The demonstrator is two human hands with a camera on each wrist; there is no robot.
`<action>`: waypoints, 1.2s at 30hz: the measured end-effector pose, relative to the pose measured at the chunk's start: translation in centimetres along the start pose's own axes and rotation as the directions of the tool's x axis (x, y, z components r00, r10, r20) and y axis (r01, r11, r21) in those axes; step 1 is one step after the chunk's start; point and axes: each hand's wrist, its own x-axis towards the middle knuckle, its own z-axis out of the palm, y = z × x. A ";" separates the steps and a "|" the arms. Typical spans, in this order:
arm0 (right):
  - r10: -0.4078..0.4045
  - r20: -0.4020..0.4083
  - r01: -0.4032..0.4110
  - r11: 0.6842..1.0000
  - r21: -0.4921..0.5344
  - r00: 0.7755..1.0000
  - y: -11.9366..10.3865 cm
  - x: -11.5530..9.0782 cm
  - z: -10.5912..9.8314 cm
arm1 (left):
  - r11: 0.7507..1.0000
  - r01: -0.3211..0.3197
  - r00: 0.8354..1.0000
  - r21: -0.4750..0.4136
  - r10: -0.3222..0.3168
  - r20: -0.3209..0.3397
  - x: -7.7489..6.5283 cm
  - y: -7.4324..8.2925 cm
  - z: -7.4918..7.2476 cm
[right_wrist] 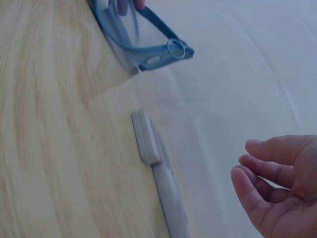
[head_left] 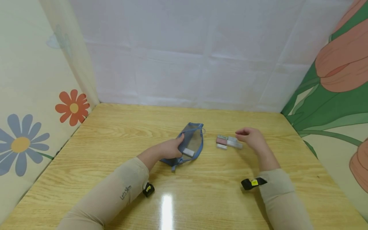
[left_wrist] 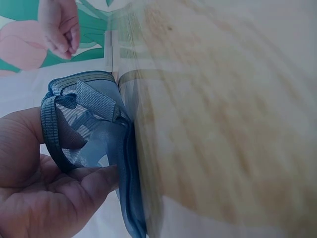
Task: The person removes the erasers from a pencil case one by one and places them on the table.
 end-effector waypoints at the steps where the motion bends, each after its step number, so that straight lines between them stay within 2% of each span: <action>1: -0.010 0.006 0.010 1.000 0.003 1.000 -0.3 0.0 0.1 | 1.000 0.003 1.000 0.000 -0.003 0.000 0.0 0.0 0.0; 10: -0.084 0.035 0.082 0.996 0.043 0.996 -2.5 0.4 2.0 | 1.000 0.001 1.000 -0.014 -0.001 0.000 0.0 -0.1 0.2; 15: -0.111 0.061 0.110 0.994 0.020 0.992 -3.8 0.5 3.6 | 1.000 0.005 1.000 -0.015 -0.005 0.004 0.0 -0.1 0.2; 20: -0.122 0.109 0.113 0.990 0.081 0.987 -4.8 0.7 5.0 | 1.000 0.002 1.000 -0.012 -0.002 0.003 0.0 -0.1 0.1; 27: -0.219 0.150 0.215 0.976 0.041 0.964 -6.3 0.5 6.4 | 1.000 -0.003 1.000 -0.009 0.003 0.011 0.1 -0.1 0.1; 36: -0.271 0.211 0.270 0.962 0.032 0.939 -7.2 0.8 8.3 | 1.000 -0.009 1.000 -0.001 0.009 0.003 0.2 -0.1 0.0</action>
